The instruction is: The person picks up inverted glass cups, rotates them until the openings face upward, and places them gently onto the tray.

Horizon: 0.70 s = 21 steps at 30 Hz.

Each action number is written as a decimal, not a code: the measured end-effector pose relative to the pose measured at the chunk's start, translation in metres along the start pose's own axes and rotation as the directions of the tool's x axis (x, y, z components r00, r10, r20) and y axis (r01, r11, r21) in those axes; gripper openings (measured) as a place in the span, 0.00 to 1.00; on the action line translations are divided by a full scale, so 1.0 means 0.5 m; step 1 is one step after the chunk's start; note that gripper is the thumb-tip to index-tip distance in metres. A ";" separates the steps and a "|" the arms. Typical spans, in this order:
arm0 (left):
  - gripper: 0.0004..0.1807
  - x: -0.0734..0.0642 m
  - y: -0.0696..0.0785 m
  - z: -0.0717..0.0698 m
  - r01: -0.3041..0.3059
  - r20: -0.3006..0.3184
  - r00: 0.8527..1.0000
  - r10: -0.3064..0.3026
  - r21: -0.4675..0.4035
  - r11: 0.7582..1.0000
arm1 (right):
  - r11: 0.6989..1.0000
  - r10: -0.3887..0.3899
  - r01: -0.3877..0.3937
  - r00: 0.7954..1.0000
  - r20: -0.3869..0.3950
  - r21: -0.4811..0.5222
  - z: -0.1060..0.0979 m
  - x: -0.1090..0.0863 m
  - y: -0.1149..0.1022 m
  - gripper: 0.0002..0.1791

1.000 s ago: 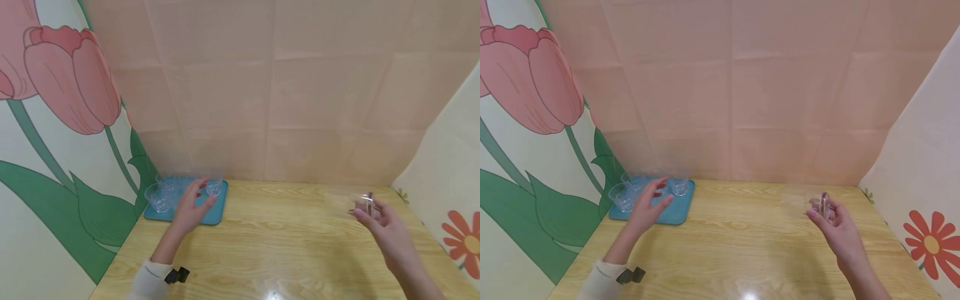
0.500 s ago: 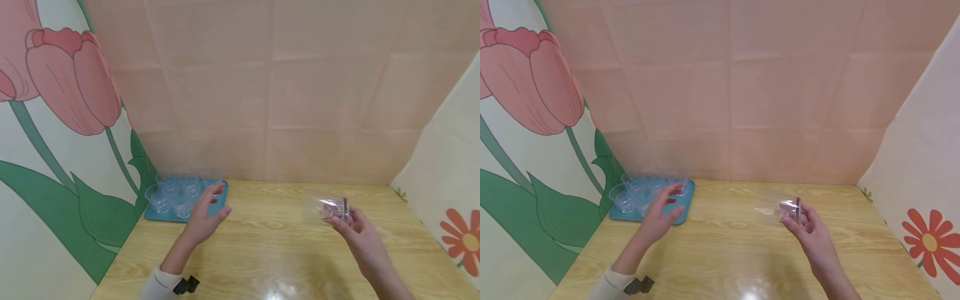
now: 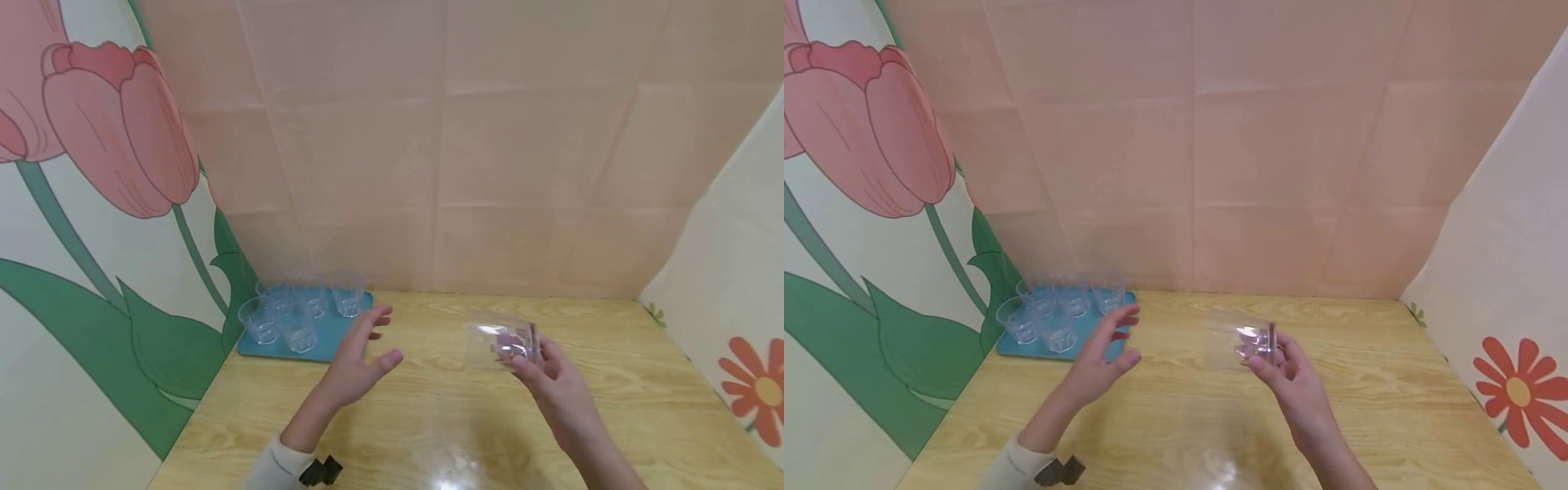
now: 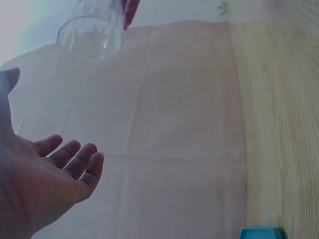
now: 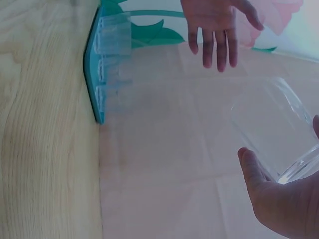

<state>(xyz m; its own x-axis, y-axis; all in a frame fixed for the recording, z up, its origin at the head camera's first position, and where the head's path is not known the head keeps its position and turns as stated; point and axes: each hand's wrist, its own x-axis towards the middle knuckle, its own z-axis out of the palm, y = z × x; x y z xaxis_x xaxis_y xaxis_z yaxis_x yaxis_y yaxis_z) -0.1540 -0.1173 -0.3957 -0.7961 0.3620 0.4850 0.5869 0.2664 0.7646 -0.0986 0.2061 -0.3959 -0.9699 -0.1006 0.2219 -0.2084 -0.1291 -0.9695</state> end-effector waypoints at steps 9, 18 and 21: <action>0.43 0.005 -0.001 0.026 0.026 0.063 0.998 -0.024 -0.031 0.999 | 0.996 -0.037 0.033 0.998 0.046 0.085 0.036 0.010 0.004 0.25; 0.46 0.012 0.007 0.046 0.072 0.120 0.991 -0.062 -0.080 0.994 | 0.994 -0.022 0.013 0.997 0.079 0.110 0.063 0.017 0.017 0.24; 0.46 0.015 0.009 0.051 0.065 0.132 0.990 -0.053 -0.089 0.994 | 0.992 -0.014 0.005 0.997 0.076 0.123 0.071 0.019 0.020 0.24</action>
<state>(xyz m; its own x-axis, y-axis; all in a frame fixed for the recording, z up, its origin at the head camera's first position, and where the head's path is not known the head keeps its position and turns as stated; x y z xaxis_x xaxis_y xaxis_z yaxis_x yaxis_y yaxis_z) -0.1535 -0.0906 -0.3997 -0.7993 0.4626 0.3835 0.5187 0.2089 0.8291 -0.1052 0.1687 -0.3998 -0.9544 -0.1732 0.2432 -0.1962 -0.2500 -0.9482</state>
